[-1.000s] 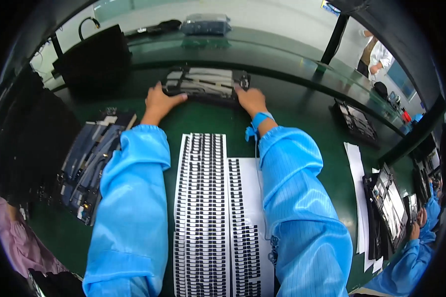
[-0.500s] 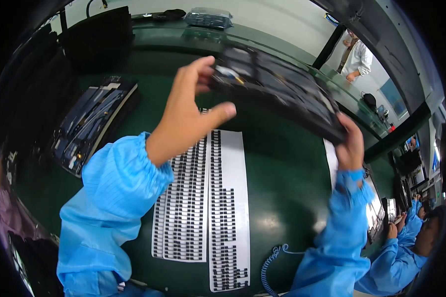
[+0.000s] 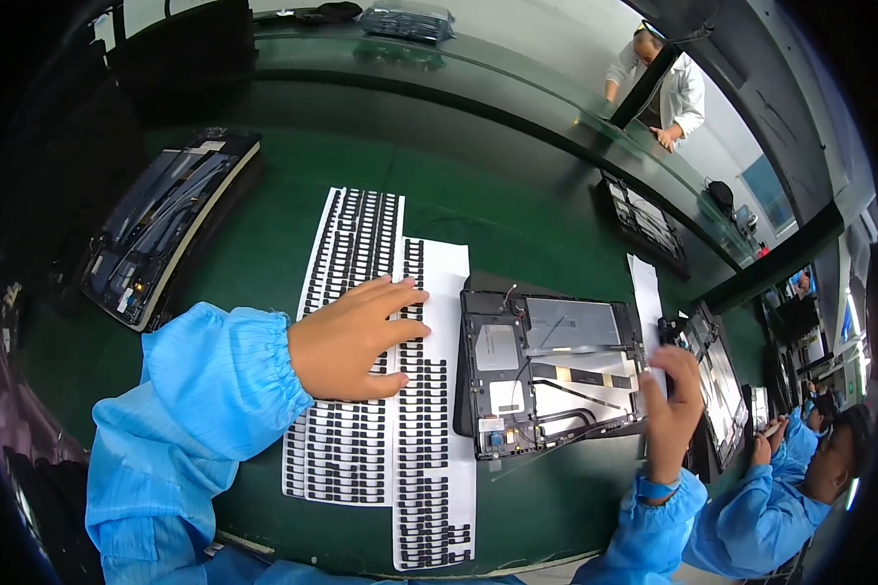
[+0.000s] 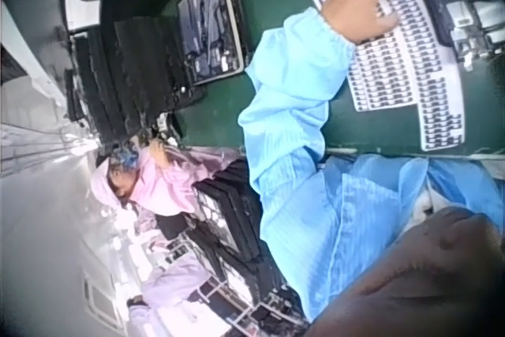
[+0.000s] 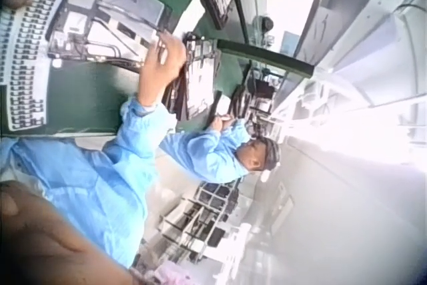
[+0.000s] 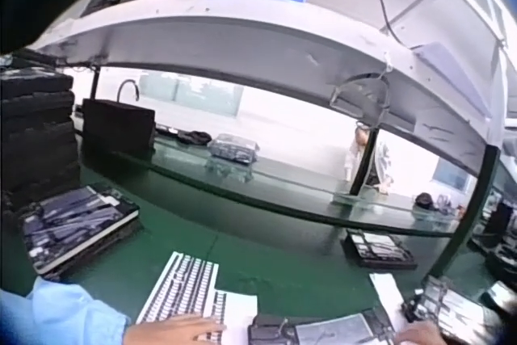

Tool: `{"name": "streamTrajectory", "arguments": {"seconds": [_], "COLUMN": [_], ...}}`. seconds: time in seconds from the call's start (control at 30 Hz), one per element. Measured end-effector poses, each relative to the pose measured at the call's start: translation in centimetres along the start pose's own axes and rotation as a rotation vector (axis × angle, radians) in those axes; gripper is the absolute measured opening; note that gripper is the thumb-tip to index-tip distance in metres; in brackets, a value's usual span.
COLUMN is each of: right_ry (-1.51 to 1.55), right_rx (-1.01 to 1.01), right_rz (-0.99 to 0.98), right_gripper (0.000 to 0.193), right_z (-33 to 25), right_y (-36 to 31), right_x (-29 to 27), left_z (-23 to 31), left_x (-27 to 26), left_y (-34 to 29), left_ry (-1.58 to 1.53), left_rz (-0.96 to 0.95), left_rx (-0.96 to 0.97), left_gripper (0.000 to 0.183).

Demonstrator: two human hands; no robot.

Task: The person assembles tablets by retrieving chassis units, attaching adhesive tabs to secure internal cables by hand, and placing each completed unit onto a stack.

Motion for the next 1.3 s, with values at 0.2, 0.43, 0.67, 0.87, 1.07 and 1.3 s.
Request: {"name": "streamTrajectory", "arguments": {"seconds": [0.2,0.43,0.67,0.87,1.07,1.3], "right_ry": [-0.174,-0.222,-0.035,0.39,0.381,0.458], "right_rx": [-0.407,-0.43,-0.276,0.279,0.326,0.367], "right_rz": [-0.314,-0.31,-0.298,-0.43,-0.434,-0.439], "right_gripper": [0.008,0.009,0.005,0.004,0.003,0.005], "right_z": [-11.6,-12.1,-10.6,-2.0,0.3,0.8], "right_y": [-2.7,-2.5,-1.1,-2.5,-5.1,-5.0], "right_x": [12.9,14.6,13.2,3.0,2.4,3.4], "left_z": [0.2,0.3,0.4,3.9,10.1,10.0], "left_x": [0.1,-0.3,-0.5,-1.7,1.1,3.3], "left_y": [0.0,-0.1,0.4,0.9,5.4,5.8], "left_ry": [0.011,0.03,0.064,-0.032,-0.119,-0.056], "left_rz": [0.04,0.048,0.02,0.103,0.066,0.136], "left_rx": [0.037,0.024,0.013,0.129,0.45,0.521], "left_gripper": [0.049,0.052,0.047,0.056,0.041,0.032]}}
Point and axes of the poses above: each hand's wrist, its own y-axis towards the middle knuckle, its own x-axis out of the palm, z = x × y, the point moved 6 cm from there along y, towards the middle knuckle, and after that the axes turned 12 degrees about x, right-handed, at the moved point
